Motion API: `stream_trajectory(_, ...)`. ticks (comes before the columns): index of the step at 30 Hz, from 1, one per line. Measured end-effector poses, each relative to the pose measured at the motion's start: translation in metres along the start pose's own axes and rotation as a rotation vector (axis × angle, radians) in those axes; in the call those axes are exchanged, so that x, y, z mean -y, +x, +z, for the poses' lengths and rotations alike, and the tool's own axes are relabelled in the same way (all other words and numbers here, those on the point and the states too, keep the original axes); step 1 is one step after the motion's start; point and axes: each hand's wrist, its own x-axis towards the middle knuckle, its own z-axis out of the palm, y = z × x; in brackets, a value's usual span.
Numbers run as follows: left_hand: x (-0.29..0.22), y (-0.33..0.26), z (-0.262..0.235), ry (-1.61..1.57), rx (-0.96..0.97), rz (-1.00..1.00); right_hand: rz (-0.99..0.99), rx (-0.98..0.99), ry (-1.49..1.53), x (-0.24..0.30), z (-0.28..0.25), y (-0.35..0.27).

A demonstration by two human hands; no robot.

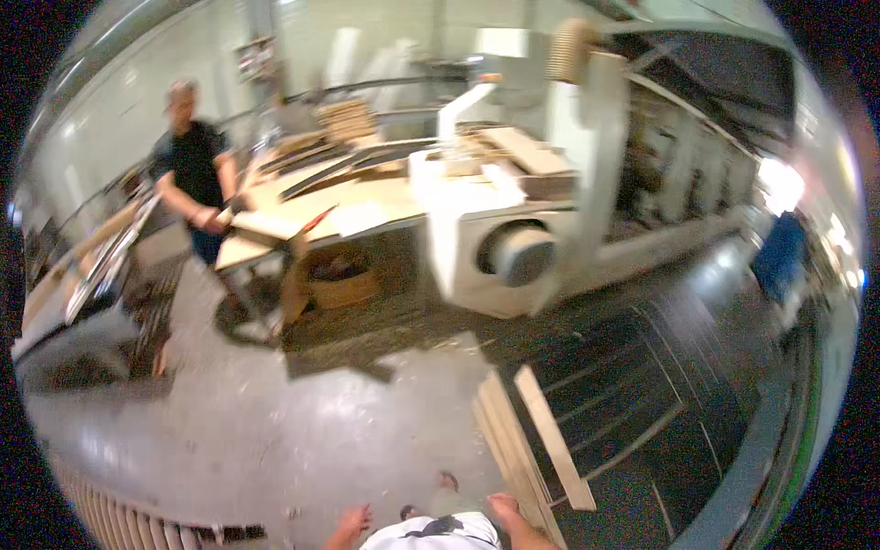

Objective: The person picks up a stack of wooden boards, carries them to a workbench, and trims their edges using a utility knife while aligning them against a block. The person then carries the stack of boards and places it onto a larger pile.

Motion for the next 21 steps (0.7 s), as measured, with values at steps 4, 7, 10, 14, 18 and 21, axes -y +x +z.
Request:
stream_trajectory(4, -0.045, -0.046, 0.013, -0.301, -0.076, 0.012, -0.071, 0.287, -0.311, -0.029, 0.033, 0.076)
stream_trajectory(7, -0.072, -0.061, -0.012, -0.328, -0.128, -0.019, 0.064, 0.239, -0.206, 0.039, 0.058, 0.039)
stream_trajectory(10, -0.081, -0.065, -0.046, -0.327, -0.214, -0.055, 0.077, 0.319, -0.069, 0.122, 0.075, 0.024)
stream_trajectory(14, -0.078, -0.068, -0.074, -0.314, -0.375, -0.349, 0.083, 0.36, -0.218, 0.091, 0.122, 0.2)
stream_trajectory(18, -0.079, -0.029, -0.119, 0.037, -0.401, -0.232, 0.046, 0.349, -0.258, 0.201, 0.142, 0.222)
stream_trajectory(21, -0.115, 0.011, -0.131, -0.071, -0.511, -0.115, 0.095, 0.369, -0.431, 0.283, 0.157, 0.234)
